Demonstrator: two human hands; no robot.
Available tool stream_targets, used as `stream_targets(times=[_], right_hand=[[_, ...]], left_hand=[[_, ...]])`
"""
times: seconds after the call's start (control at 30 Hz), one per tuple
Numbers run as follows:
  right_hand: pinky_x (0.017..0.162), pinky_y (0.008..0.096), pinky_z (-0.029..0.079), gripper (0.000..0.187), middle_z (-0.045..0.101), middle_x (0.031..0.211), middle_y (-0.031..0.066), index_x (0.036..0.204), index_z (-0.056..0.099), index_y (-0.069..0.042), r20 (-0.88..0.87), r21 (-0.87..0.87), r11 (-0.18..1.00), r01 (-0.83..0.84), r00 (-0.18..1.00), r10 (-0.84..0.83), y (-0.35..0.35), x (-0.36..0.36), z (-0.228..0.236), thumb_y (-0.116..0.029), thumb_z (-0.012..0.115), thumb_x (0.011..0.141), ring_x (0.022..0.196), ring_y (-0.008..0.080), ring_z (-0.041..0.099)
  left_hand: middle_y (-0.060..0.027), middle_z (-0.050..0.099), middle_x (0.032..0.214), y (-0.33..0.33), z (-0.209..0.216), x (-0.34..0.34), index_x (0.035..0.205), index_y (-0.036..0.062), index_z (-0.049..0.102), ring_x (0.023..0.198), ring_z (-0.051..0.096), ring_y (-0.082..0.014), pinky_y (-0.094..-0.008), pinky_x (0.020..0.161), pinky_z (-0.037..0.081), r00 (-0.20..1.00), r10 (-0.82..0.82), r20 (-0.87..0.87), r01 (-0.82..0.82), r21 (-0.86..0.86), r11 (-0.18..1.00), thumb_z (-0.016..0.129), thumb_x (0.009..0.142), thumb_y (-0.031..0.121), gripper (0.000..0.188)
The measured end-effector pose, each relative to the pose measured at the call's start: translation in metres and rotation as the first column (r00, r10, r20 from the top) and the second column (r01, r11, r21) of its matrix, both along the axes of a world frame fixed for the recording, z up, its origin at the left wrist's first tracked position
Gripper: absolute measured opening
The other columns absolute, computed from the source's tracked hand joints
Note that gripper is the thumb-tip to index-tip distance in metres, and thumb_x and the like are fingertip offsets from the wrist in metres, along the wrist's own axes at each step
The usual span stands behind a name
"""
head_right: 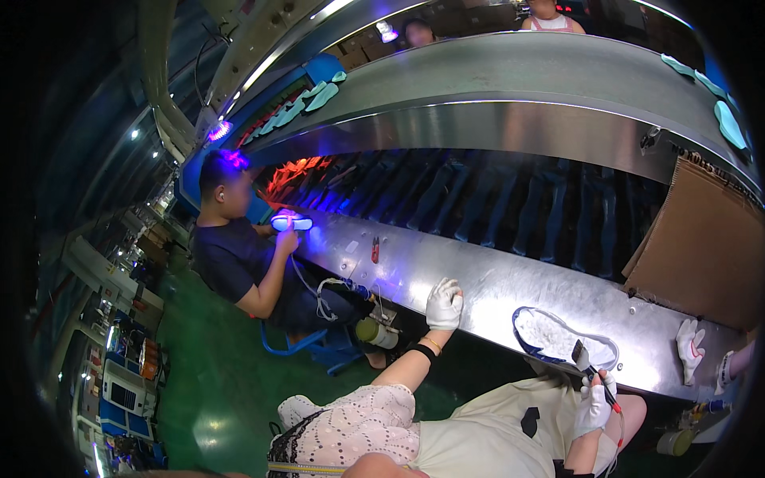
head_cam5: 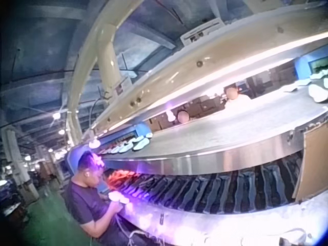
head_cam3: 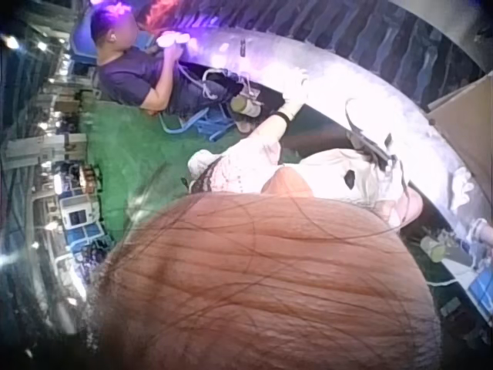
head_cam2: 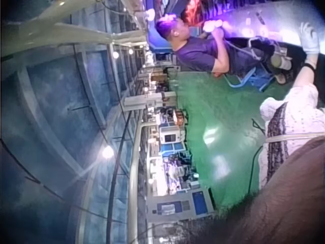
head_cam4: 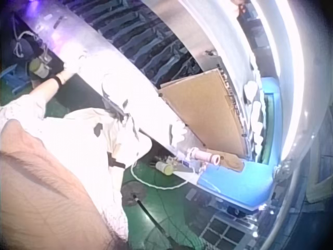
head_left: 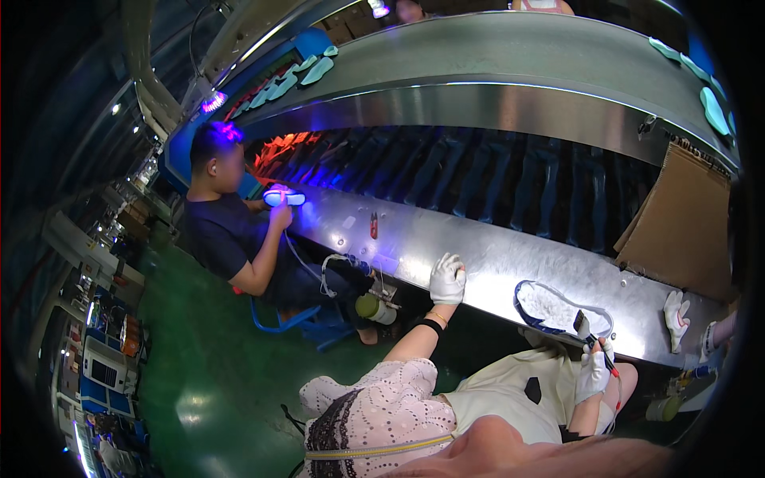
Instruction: Applying adhesive or coating to shoe soles using a specialized brush applicator on a production line.
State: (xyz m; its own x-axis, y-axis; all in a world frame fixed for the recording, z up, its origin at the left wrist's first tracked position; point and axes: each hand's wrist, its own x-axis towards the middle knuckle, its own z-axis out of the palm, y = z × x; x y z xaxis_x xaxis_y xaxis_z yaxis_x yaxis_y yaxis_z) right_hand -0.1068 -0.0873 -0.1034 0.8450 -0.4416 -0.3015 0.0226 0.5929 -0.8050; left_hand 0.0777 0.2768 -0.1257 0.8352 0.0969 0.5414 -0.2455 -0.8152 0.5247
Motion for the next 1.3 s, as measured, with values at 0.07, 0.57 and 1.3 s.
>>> stream_targets(times=[0.07,0.57,1.3], right_hand=[[0.060,0.0179,0.045,0.023,0.059,0.093,0.0029,0.106,0.053,-0.010,0.036,-0.009,1.000,0.006,0.999,-0.006,-0.001,-0.001,-0.002,-0.011,0.061,0.085,0.072,0.0096,0.058],[0.054,0.0167,0.045,0.020,0.058,0.089,0.0027,0.104,0.054,-0.009,0.013,-0.035,0.999,0.012,1.000,-0.012,-0.004,0.028,-0.008,-0.008,0.061,0.084,0.068,0.0099,0.058],[0.068,0.0214,0.043,0.023,0.056,0.095,0.0015,0.109,0.052,-0.009,0.285,-0.105,0.994,-0.005,0.958,0.035,0.006,0.061,0.030,-0.013,0.057,0.087,0.080,0.0095,0.053]], left_hand=[[-0.0141,0.063,0.103,0.000,-0.001,-0.001,0.075,0.0037,0.064,0.107,0.053,-0.0356,-0.0416,0.095,0.038,1.000,0.001,-0.002,-0.001,0.005,1.000,0.053,0.073,0.016,0.017],[-0.0127,0.063,0.102,0.001,-0.003,0.002,0.079,0.0019,0.065,0.107,0.053,-0.0335,-0.0412,0.095,0.038,1.000,0.007,-0.021,-0.006,0.055,0.998,0.054,0.079,0.017,0.018],[-0.0123,0.064,0.101,0.000,0.001,0.004,0.075,0.0056,0.065,0.105,0.054,-0.0325,-0.0404,0.094,0.040,1.000,-0.007,-0.026,0.008,0.048,0.999,0.054,0.077,0.014,0.015]])
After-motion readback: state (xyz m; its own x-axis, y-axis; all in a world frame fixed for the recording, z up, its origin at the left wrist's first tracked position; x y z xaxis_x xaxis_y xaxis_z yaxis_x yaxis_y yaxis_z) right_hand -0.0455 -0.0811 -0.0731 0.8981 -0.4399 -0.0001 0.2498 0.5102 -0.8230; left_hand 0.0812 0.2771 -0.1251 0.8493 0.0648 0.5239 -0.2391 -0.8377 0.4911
